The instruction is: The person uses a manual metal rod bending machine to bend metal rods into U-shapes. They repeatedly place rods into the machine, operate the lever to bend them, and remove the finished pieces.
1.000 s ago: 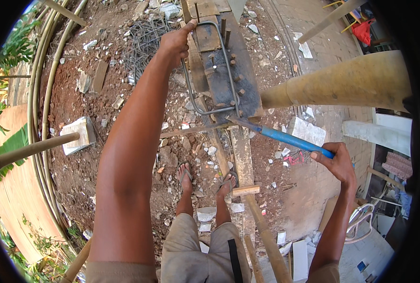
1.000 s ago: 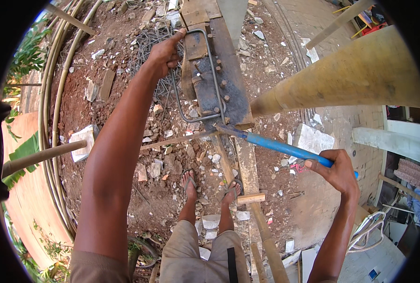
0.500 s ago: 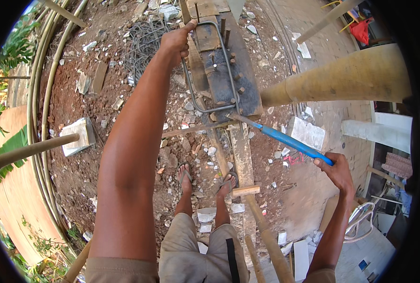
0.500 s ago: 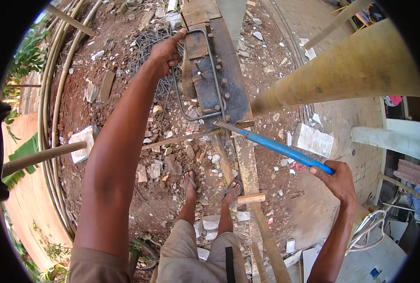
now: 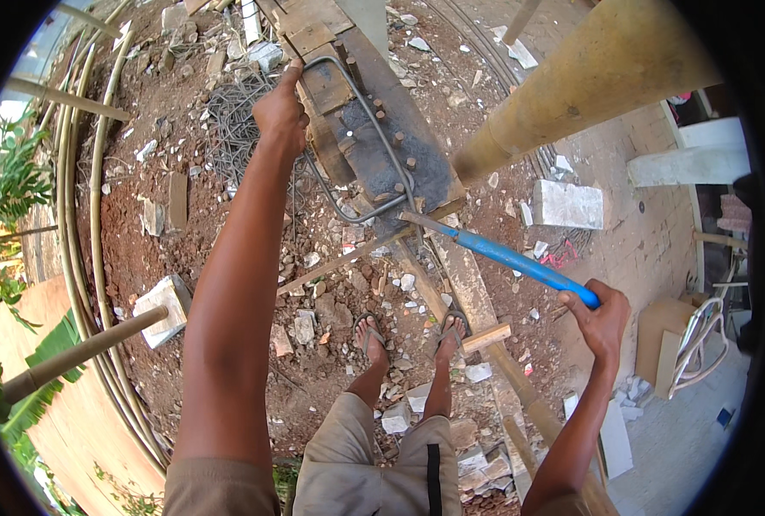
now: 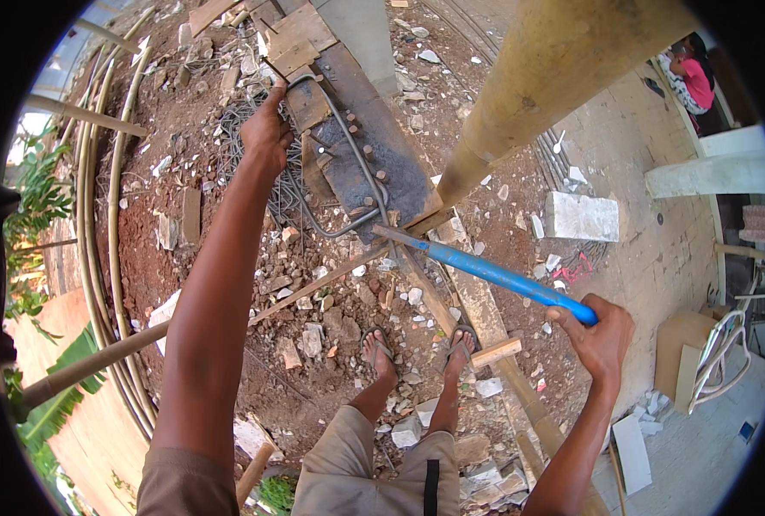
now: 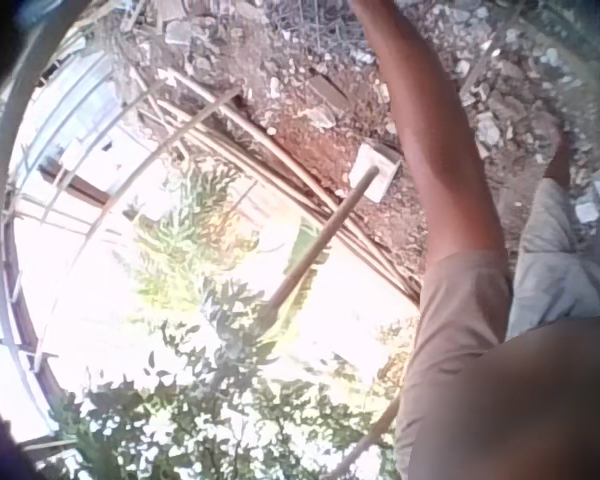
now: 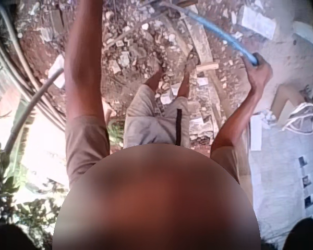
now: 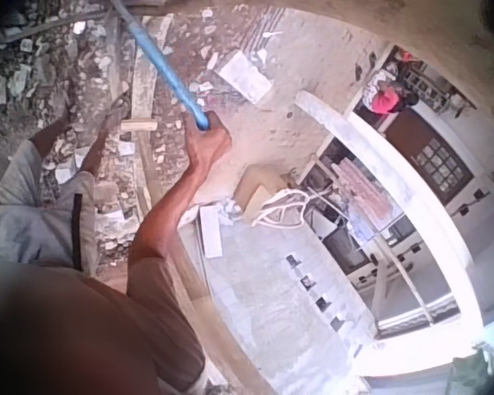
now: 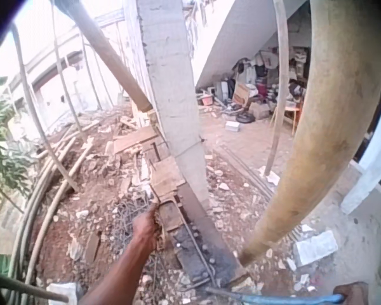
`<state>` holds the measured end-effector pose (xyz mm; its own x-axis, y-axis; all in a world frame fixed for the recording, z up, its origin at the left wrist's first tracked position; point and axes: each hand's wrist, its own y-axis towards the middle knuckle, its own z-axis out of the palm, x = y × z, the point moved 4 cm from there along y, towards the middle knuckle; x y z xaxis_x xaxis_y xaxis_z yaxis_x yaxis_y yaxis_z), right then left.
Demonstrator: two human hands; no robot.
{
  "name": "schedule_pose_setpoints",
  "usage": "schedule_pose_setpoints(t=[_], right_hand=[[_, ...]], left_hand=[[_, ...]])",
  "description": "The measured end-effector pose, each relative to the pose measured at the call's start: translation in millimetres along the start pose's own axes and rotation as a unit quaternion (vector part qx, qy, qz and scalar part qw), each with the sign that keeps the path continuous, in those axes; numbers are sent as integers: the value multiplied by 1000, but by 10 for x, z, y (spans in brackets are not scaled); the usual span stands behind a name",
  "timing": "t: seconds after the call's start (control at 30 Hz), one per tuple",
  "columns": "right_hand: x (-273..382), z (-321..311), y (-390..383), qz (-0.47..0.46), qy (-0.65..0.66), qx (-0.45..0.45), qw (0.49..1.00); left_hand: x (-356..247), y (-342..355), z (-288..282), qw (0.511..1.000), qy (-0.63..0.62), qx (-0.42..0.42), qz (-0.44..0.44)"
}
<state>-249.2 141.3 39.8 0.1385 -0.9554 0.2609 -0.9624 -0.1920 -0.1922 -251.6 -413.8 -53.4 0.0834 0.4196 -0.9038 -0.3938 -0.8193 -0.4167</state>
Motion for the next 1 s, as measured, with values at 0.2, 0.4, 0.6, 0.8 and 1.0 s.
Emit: schedule_pose_setpoints(t=[0.2, 0.4, 0.6, 0.8, 1.0], right_hand=[[454, 815, -1232, 172, 134, 40, 975], [-27, 529, -1139, 88, 31, -7, 996], [61, 586, -1185, 108, 61, 43, 991], [-19, 572, -889, 52, 164, 276, 946], [-108, 709, -650, 67, 219, 522, 821]], left_hand=[[30, 11, -16, 1000, 24, 2, 16], [56, 31, -47, 997, 67, -12, 37], [88, 79, -49, 995, 87, -48, 26], [81, 46, -78, 997, 74, -27, 19], [50, -29, -64, 996, 82, -23, 12]])
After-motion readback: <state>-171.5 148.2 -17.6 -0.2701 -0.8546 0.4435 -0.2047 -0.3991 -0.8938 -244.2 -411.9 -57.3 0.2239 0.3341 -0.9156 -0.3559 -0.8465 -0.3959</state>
